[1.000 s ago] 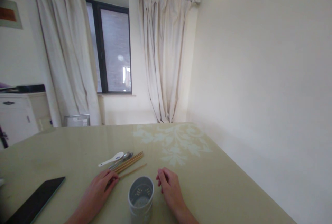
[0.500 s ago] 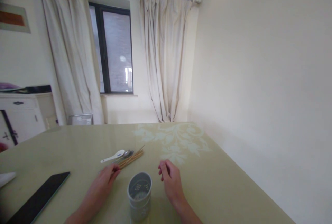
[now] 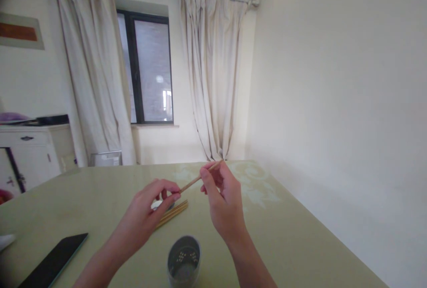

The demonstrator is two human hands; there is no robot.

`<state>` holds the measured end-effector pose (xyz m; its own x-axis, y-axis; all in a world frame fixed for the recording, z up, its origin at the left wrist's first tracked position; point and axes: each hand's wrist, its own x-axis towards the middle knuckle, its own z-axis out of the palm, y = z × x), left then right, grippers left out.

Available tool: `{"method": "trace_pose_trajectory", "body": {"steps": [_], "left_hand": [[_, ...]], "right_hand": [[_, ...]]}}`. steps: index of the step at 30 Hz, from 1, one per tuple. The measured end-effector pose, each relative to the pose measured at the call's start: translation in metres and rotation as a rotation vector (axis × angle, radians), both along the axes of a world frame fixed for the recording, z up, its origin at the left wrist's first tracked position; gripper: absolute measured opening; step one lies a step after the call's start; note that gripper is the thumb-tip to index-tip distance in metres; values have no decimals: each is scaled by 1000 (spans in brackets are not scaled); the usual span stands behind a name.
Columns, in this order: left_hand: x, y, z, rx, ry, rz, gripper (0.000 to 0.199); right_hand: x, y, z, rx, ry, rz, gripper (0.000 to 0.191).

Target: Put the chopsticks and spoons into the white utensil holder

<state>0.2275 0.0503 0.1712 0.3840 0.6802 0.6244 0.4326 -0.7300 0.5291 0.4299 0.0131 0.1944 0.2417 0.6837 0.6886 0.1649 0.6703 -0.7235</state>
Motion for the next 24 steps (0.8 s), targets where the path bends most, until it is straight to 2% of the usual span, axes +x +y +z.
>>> {"method": "trace_pose_trajectory", "body": {"steps": [3, 6, 8, 11, 13, 15, 19, 24], "left_hand": [[-4, 6, -1, -15, 52, -38, 29], [-12, 29, -15, -80, 94, 39, 37], [-18, 48, -35, -161, 208, 134, 34], [-23, 71, -70, -290, 499, 221, 20], [-24, 78, -91, -330, 636, 260, 16], [-24, 81, -106, -341, 714, 307, 15], [-26, 84, -120, -357, 801, 361, 17], [-27, 89, -124, -430, 822, 380, 15]], "right_hand": [[13, -5, 3, -3, -56, -24, 23], [29, -6, 6, -25, -70, -57, 23], [34, -6, 9, -63, -106, -53, 22], [31, -3, 11, -135, -237, -33, 18], [23, -1, 9, -160, -338, -27, 19], [14, 2, 5, -177, -422, -24, 21], [1, 6, -3, -279, -580, -24, 27], [-7, 8, -7, -456, -779, -6, 32]]}}
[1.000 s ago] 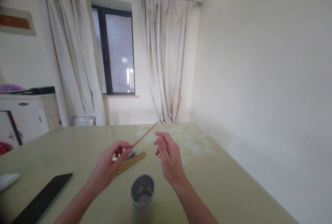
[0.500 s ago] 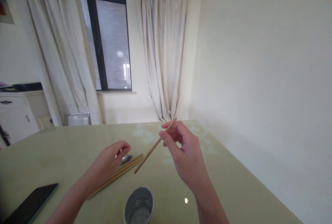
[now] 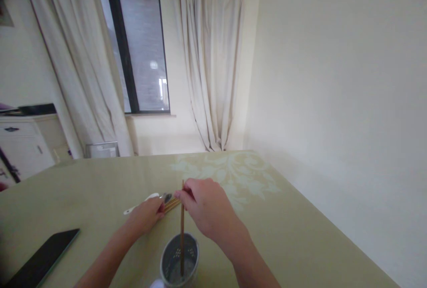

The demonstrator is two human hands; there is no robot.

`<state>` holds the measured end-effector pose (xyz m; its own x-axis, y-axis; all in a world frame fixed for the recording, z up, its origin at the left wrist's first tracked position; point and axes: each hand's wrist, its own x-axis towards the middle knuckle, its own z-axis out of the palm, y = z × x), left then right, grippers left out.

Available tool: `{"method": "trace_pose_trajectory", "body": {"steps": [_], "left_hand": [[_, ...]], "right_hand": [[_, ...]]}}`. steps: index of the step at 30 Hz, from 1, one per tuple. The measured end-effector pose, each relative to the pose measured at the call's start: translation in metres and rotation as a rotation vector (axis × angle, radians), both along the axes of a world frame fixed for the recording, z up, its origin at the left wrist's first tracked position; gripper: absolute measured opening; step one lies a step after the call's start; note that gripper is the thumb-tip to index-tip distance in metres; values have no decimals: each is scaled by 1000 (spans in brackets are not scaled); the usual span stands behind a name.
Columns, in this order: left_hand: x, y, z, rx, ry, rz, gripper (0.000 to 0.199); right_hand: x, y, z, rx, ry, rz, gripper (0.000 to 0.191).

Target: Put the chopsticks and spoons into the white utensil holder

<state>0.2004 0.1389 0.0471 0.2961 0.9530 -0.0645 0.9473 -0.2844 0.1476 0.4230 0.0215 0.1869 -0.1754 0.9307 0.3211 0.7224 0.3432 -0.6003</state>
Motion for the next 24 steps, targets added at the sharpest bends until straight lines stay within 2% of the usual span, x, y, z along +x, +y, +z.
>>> {"method": "trace_pose_trajectory", "body": {"steps": [7, 13, 16, 19, 21, 24], "left_hand": [[3, -3, 5, -28, -12, 26, 12], [7, -4, -2, -113, -103, -134, 14], [9, -3, 0, -103, -101, -156, 16], [8, -10, 25, 11, -121, -117, 15], [7, -20, 53, 112, -241, -97, 18], [7, -44, 98, 196, -535, -150, 22]], "right_hand": [[-3, 12, -13, -111, -201, -28, 45], [0, 12, -9, -145, -225, -148, 48], [4, 9, -4, -113, -215, -196, 50], [8, 8, 0, 14, -168, -231, 49], [10, 8, 3, 113, -80, -238, 48], [8, 4, 6, 193, 137, -169, 38]]}}
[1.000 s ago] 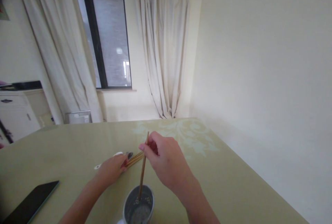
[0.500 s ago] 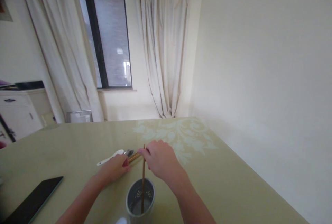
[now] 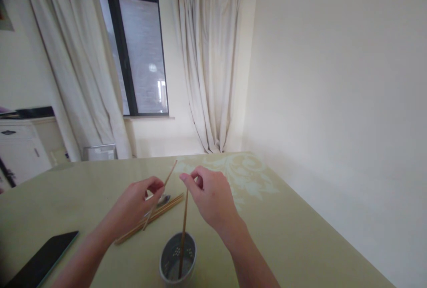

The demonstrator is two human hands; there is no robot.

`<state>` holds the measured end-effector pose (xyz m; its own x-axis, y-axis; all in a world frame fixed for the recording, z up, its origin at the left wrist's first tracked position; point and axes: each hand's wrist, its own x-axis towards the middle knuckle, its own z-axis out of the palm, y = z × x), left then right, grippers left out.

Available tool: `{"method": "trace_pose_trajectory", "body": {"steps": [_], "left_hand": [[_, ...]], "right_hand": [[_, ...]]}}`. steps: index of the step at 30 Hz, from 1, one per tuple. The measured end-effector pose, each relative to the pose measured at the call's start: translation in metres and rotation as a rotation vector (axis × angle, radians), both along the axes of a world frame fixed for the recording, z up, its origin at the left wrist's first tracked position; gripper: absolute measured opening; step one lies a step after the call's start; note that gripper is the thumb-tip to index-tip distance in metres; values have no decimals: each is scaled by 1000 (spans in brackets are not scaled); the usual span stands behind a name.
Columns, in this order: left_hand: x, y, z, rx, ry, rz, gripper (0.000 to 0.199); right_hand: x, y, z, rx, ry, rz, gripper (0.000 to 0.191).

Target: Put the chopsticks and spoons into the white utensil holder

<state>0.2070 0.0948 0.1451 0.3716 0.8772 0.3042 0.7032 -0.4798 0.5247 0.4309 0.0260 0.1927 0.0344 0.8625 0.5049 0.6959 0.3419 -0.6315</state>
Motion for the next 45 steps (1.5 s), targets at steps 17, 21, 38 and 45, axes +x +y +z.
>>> {"method": "trace_pose_trajectory", "body": {"steps": [17, 21, 38, 45], "left_hand": [[8, -40, 26, 195, -363, -164, 32], [-1, -13, 16, 87, -284, -73, 38], [-11, 47, -95, -169, 468, 98, 12], [-15, 48, -97, -193, 492, 111, 17]], "right_hand": [[-1, -26, 13, 339, 643, 244, 16], [7, -27, 18, 406, 638, 174, 15], [13, -11, 9, 163, 484, 214, 25], [4, -12, 7, 148, 401, 193, 27]]}}
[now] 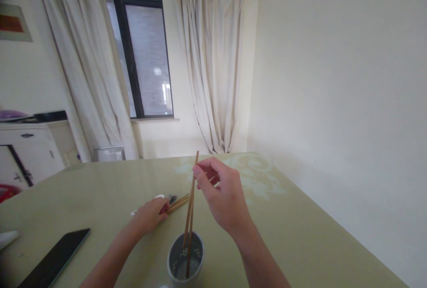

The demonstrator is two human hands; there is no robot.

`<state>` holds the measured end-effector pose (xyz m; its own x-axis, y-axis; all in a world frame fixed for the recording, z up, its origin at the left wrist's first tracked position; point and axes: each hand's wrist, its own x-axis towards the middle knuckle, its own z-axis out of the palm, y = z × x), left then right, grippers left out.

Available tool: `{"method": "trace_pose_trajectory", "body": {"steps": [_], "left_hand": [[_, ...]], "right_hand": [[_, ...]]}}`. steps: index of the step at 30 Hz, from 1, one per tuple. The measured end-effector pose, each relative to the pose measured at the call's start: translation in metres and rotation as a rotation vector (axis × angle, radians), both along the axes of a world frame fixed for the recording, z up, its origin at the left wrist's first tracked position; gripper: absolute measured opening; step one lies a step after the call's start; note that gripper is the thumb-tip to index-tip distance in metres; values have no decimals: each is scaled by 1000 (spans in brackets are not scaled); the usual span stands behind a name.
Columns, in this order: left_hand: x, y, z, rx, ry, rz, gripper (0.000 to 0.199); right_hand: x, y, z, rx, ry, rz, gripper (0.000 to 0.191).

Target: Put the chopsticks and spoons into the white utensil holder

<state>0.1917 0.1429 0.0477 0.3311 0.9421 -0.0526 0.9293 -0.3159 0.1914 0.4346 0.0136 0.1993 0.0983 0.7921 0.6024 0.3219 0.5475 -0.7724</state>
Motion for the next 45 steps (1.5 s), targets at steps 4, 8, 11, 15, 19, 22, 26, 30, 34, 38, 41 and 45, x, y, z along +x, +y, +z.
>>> {"method": "trace_pose_trajectory", "body": {"steps": [4, 8, 11, 15, 19, 22, 26, 30, 34, 38, 41, 45], "left_hand": [[-1, 0, 0, -16, -28, 5, 16], [-2, 2, -3, -17, -81, 15, 18], [-3, 1, -3, -29, -115, 13, 17], [-3, 0, -1, -72, -143, -12, 13], [0, -3, 1, -89, -147, -38, 13], [2, -3, 1, -86, -147, -61, 14], [2, 0, -4, -68, -154, -74, 16], [0, 4, -10, -80, -167, -79, 17], [-2, 5, -10, -109, -171, -83, 14], [-3, 3, -5, -122, -170, -84, 9], [-4, 1, -3, -123, -170, -80, 11], [-5, 2, -3, -124, -155, -92, 13]], "right_hand": [[0, 1, -3, -6, -26, -9, 28], [0, 6, -6, -13, -67, -22, 28], [-1, 7, -7, -34, -105, -32, 27], [-1, 4, -5, -41, -137, -45, 26], [1, 1, -2, -27, -125, -53, 26], [3, -1, 0, -25, -124, -65, 27], [3, -2, 2, -23, -142, -62, 27], [3, -4, 3, -29, -158, -50, 24], [2, -5, 3, -37, -159, -40, 20], [0, -5, 4, -30, -152, -36, 17], [-2, -5, 5, -21, -174, -39, 14], [-2, -6, 6, -6, -204, -56, 12]]}}
